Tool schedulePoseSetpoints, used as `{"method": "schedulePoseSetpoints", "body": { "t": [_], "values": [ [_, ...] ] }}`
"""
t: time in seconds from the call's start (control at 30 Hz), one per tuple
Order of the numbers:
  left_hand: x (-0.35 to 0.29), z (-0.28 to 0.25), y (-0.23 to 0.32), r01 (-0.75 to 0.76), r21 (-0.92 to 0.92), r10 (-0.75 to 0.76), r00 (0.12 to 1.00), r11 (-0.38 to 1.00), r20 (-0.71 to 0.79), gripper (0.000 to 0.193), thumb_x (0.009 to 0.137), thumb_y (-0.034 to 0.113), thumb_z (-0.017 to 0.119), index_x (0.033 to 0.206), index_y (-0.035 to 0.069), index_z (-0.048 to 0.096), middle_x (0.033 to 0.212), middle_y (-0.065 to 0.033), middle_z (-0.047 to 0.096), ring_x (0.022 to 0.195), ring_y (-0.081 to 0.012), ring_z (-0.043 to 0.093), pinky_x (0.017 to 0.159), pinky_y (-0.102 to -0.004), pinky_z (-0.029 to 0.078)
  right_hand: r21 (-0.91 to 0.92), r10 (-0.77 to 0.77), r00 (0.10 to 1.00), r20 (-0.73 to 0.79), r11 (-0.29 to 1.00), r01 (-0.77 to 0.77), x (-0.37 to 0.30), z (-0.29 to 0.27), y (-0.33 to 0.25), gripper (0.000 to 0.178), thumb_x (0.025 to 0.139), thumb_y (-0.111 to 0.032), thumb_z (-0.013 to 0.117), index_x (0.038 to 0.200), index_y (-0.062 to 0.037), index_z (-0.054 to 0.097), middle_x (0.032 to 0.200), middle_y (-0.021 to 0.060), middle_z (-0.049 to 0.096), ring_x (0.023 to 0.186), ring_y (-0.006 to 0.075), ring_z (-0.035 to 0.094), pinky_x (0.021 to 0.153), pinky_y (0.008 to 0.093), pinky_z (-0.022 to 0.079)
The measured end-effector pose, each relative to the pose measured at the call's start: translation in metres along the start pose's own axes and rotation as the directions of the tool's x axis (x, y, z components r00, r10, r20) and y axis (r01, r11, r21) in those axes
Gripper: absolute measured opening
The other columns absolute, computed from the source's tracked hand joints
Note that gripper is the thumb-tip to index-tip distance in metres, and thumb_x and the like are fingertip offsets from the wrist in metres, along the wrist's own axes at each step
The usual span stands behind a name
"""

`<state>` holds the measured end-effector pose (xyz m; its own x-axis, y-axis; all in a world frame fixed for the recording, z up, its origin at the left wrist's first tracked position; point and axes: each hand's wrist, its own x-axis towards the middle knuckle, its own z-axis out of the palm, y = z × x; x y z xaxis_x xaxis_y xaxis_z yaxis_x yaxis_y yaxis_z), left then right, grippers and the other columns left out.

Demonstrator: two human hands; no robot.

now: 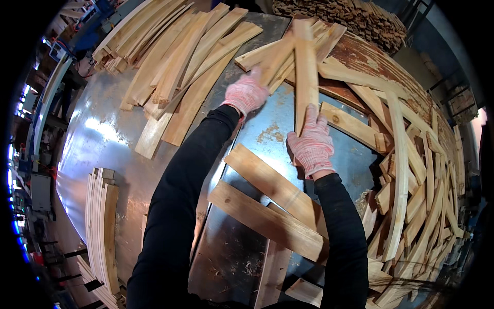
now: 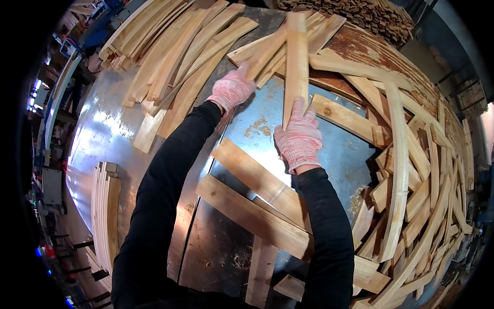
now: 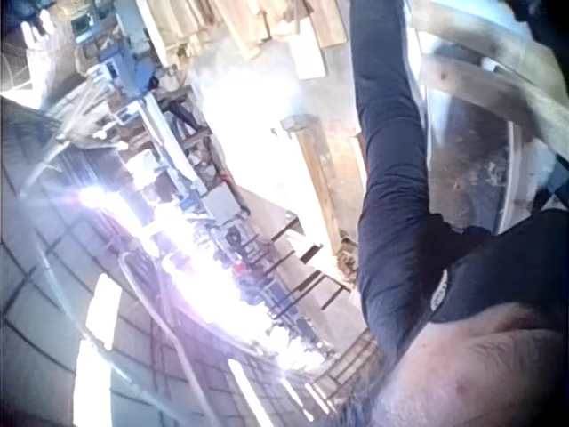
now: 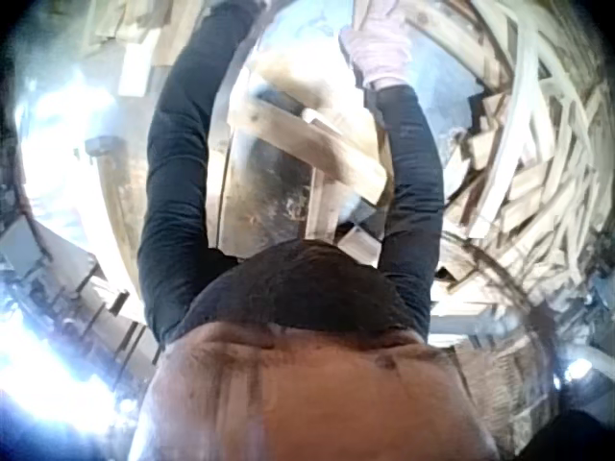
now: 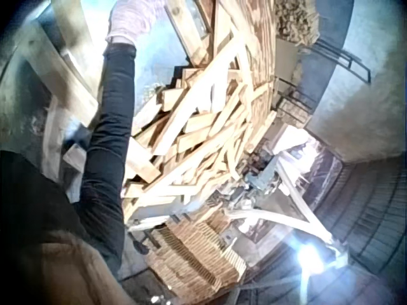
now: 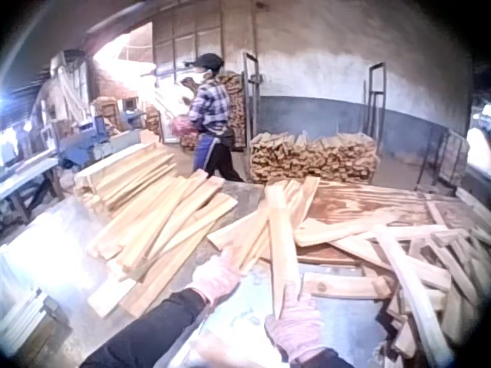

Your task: The person repeatedly picks up wooden planks from a large pile on a metal table and stacks them into neat bundles. They handle the planks by hand, aligning them and moving the completed stacks to the side of the table. The task continues throughout the clip with the person clearing the disorganized pile.

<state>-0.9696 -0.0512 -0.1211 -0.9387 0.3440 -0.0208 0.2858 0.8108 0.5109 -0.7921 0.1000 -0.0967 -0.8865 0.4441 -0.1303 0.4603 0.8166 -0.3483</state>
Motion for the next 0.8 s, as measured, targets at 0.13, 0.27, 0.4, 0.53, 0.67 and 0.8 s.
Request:
{"method": "schedulePoseSetpoints", "body": {
  "t": [0.13,0.27,0.4,0.53,0.67,0.8],
  "values": [
    [-0.008,0.013,-0.007,0.308,-0.828,-0.039,0.943,0.469,0.329,0.063,0.087,0.03,0.063,0.145,0.012,0.044,0.101,-0.0252,0.066,0.075,-0.029,0.068,0.061,-0.038,0.055,0.333,0.087,0.994,-0.073,0.941,-0.058,0.012,-0.001,0.037,0.088,0.075,-0.029,0.071,0.152,-0.0087,0.037,0.136,0.0304,0.052,0.121,0.043,0.057,0.101,0.0451,0.048],
    [-0.014,0.0,0.026,0.417,-0.852,-0.164,0.909,0.315,0.384,0.06,0.089,0.029,0.063,0.144,0.011,0.045,0.089,-0.0183,0.064,0.061,-0.0226,0.062,0.046,-0.0312,0.049,0.278,0.183,0.972,-0.145,0.951,-0.138,0.005,-0.038,0.113,0.082,0.074,-0.03,0.071,0.148,-0.0049,0.045,0.117,0.0266,0.067,0.107,0.0406,0.066,0.096,0.0434,0.051],
    [-0.001,-0.019,0.004,-0.069,-0.027,0.062,0.978,0.997,-0.198,0.05,0.091,0.035,0.056,0.132,0.007,0.053,0.107,-0.0265,0.067,0.104,-0.0428,0.066,0.094,-0.0481,0.05,0.836,0.405,0.914,-0.017,0.508,-0.21,-0.003,-0.045,0.167,0.053,0.083,-0.014,0.068,0.132,-0.0004,0.055,0.076,0.0091,0.062,0.062,0.0187,0.062,0.056,0.0303,0.051],
    [0.044,-0.009,-0.023,0.092,0.688,0.129,0.956,0.72,-0.262,0.066,0.09,0.034,0.057,0.151,0.018,0.039,0.143,-0.0262,0.051,0.125,-0.039,0.056,0.104,-0.0445,0.045,0.959,0.383,0.915,0.124,0.19,-0.209,-0.005,-0.047,0.174,0.03,0.086,-0.011,0.066,0.113,0.0015,0.058,0.07,0.0054,0.057,0.055,0.0155,0.058,0.047,0.0272,0.048],
    [0.064,-0.006,-0.05,-0.069,0.218,0.109,0.979,0.974,-0.175,0.062,0.089,0.028,0.054,0.15,0.021,0.043,0.14,-0.0218,0.055,0.127,-0.038,0.056,0.104,-0.0463,0.046,0.909,-0.099,0.972,0.212,-0.345,-0.233,-0.022,-0.06,0.191,0.048,0.086,-0.019,0.068,0.124,0.007,0.052,0.1,0.0206,0.062,0.07,0.0246,0.062,0.063,0.0368,0.058],
    [0.041,-0.014,-0.009,-0.13,0.008,0.13,0.991,0.991,-0.002,0.071,0.086,0.032,0.06,0.153,0.019,0.041,0.14,-0.0234,0.056,0.127,-0.0355,0.057,0.104,-0.0411,0.046,0.723,-0.416,0.895,0.162,-0.567,-0.394,-0.025,-0.068,0.184,0.074,0.086,-0.022,0.065,0.147,0.0067,0.034,0.127,0.0272,0.051,0.095,0.0303,0.063,0.082,0.0409,0.059]
  ]
}}
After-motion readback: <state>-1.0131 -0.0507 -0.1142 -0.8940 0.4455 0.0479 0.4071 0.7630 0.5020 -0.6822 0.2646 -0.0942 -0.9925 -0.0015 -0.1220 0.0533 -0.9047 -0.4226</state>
